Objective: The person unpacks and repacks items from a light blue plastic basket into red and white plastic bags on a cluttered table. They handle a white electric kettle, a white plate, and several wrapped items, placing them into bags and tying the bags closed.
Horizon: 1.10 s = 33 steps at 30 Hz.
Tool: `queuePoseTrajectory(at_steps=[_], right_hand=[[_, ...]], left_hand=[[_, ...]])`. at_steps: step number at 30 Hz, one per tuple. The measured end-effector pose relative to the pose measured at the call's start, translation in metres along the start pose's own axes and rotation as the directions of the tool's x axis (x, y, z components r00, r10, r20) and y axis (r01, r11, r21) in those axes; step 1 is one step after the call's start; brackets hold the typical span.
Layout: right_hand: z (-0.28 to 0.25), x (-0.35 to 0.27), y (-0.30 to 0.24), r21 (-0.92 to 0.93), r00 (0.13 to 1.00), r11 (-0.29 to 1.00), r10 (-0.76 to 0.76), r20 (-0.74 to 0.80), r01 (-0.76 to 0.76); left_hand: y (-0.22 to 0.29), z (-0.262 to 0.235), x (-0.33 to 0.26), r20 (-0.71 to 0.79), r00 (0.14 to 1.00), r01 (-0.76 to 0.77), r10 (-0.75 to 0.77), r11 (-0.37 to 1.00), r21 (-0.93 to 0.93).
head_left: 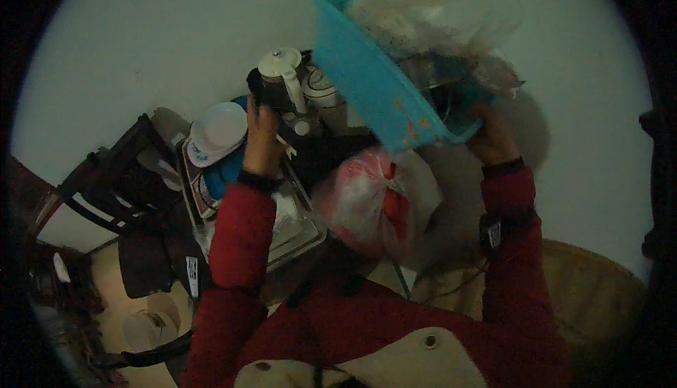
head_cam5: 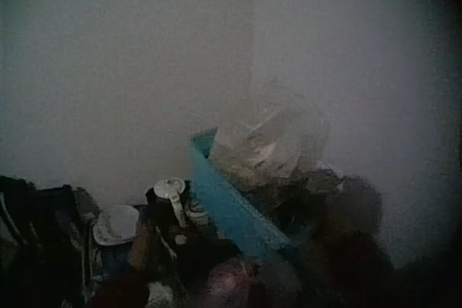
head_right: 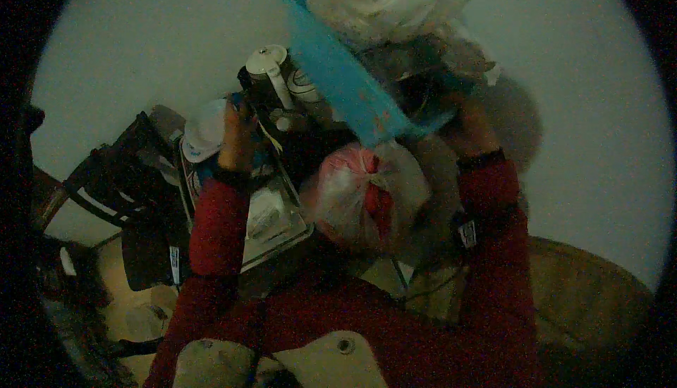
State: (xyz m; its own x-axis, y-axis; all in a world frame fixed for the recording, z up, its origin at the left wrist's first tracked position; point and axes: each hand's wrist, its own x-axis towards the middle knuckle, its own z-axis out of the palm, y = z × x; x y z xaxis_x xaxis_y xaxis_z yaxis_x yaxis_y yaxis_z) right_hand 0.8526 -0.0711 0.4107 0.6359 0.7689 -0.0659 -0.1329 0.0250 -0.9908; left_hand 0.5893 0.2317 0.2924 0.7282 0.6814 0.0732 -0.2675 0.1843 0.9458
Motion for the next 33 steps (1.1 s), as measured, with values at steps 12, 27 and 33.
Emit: queuePoseTrajectory(at_steps=[12, 27, 33], right_hand=[[0.112, -0.108, 0.058, -0.617, 0.721, 0.390, -0.231, 0.653, 0.684], [0.306, -0.166, 0.183, -0.242, 0.949, 0.969, 0.022, 0.314, 0.057], [0.319, -0.138, 0.232, -0.147, 0.874, 0.988, 0.120, 0.470, -0.056]], left_hand=[[0.068, -0.095, -0.088, -0.108, 0.994, -0.007, 0.004, 1.000, -0.029], [0.062, -0.283, -0.332, -0.549, 0.834, 0.122, -0.059, 0.989, 0.079], [0.050, -0.289, -0.430, -0.769, 0.628, 0.259, -0.120, 0.964, 0.060]])
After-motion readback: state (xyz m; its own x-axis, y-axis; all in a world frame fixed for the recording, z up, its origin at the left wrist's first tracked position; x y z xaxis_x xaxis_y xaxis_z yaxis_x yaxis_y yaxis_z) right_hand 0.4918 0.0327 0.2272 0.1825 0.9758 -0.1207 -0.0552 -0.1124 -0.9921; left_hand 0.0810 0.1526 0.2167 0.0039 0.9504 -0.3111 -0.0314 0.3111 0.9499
